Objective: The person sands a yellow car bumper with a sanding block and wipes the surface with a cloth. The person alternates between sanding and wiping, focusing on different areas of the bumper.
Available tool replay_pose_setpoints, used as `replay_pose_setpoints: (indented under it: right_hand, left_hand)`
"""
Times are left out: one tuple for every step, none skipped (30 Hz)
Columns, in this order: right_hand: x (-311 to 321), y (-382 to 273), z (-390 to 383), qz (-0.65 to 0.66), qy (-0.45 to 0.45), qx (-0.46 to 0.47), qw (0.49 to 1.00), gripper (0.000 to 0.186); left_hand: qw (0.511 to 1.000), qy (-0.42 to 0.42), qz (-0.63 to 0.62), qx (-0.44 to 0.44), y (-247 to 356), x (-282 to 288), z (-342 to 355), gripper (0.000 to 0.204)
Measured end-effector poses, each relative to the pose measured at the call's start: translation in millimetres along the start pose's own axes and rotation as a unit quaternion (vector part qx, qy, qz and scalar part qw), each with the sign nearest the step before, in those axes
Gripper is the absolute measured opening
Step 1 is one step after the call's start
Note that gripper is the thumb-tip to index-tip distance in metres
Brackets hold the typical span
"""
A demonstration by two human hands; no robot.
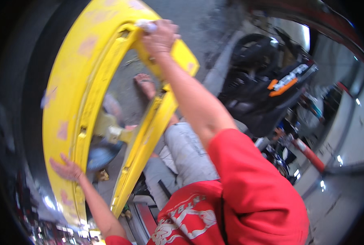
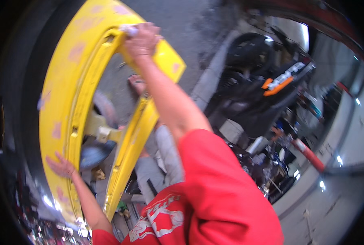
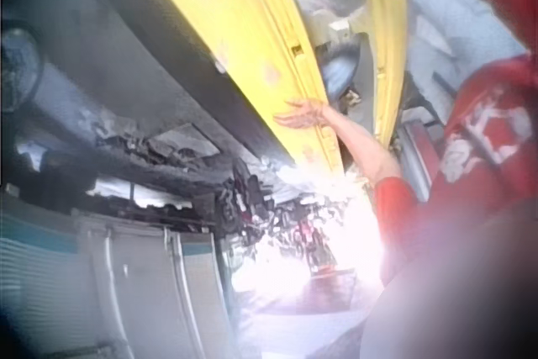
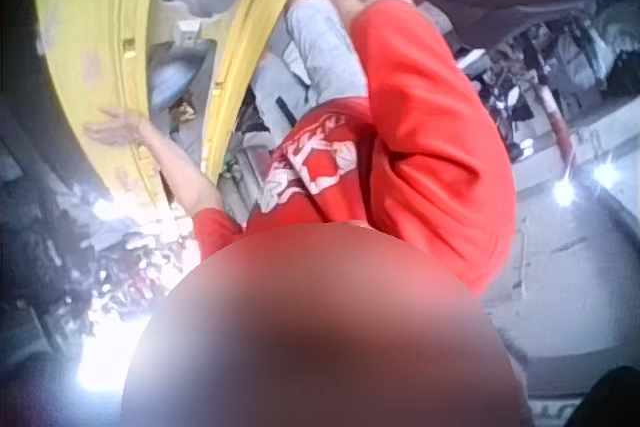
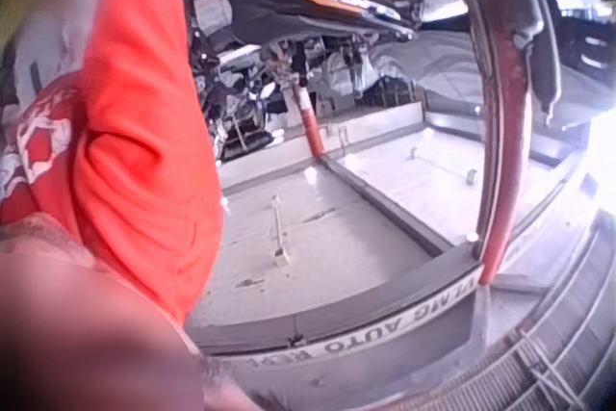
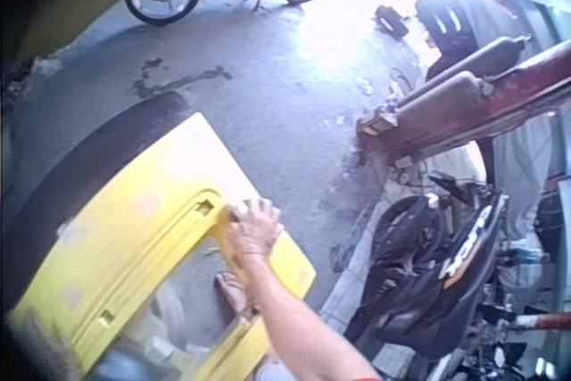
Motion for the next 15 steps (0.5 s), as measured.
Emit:
replay_pose_setpoints:
  right_hand:
    - [6,12,-8,0.017,-0.002,0.016,1.000,0.032]
    - [16,27,-20,0.005,0.001,0.022,1.000,0.032]
    - [32,46,-39,0.004,0.008,0.046,0.999,0.032]
    - [43,62,-55,-0.012,0.015,0.054,0.998,0.033]
    - [54,80,-72,-0.022,0.000,0.023,0.999,0.037]
    - [62,95,-86,-0.042,-0.015,-0.011,0.999,0.041]
    - [71,106,-99,-0.036,-0.020,-0.016,0.999,0.044]
    - [75,112,-107,-0.035,-0.024,-0.025,0.999,0.044]
    - [77,115,-110,-0.033,-0.026,-0.041,0.998,0.045]
    - [74,113,-107,-0.029,-0.027,-0.057,0.998,0.046]
    - [67,109,-97,-0.055,-0.041,-0.082,0.994,0.050]
    - [62,100,-86,-0.047,-0.041,-0.064,0.996,0.055]
    - [52,89,-67,-0.041,-0.050,-0.053,0.997,0.057]
    - [36,74,-43,-0.070,-0.076,-0.035,0.994,0.059]
    - [25,58,-22,-0.046,-0.063,-0.019,0.997,0.065]
  left_hand:
    - [1.000,0.004,-0.007,-0.003,2,2,1,0.066]
    - [1.000,0.007,0.003,0.003,6,5,1,0.067]
    - [1.000,-0.006,0.004,0.015,8,7,1,0.068]
    - [1.000,0.008,0.007,0.017,11,10,2,0.068]
    - [1.000,0.013,0.002,0.021,14,12,2,0.069]
    - [0.999,0.018,-0.006,0.026,16,15,3,0.069]
    - [0.999,0.012,-0.005,0.033,18,16,3,0.070]
    - [0.999,0.004,-0.005,0.039,19,17,4,0.070]
    - [0.999,-0.002,-0.006,0.049,20,18,5,0.071]
    - [0.999,-0.001,-0.008,0.048,20,19,5,0.071]
    - [0.999,0.001,-0.011,0.048,21,20,5,0.072]
    - [0.999,-0.001,-0.017,0.047,21,21,5,0.072]
    - [0.999,0.006,-0.015,0.047,20,21,5,0.072]
    - [0.999,0.008,-0.017,0.047,21,21,5,0.072]
    - [0.999,0.002,-0.021,0.047,20,19,5,0.072]
Point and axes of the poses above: each hand's wrist, its own z-axis towards the middle knuckle, its own x-axis out of the back of the hand, y = z × x, the point moved 4 cm from there along z, towards the middle knuckle, and after that the axes turned 4 degrees about z, right-handed, at the moved point
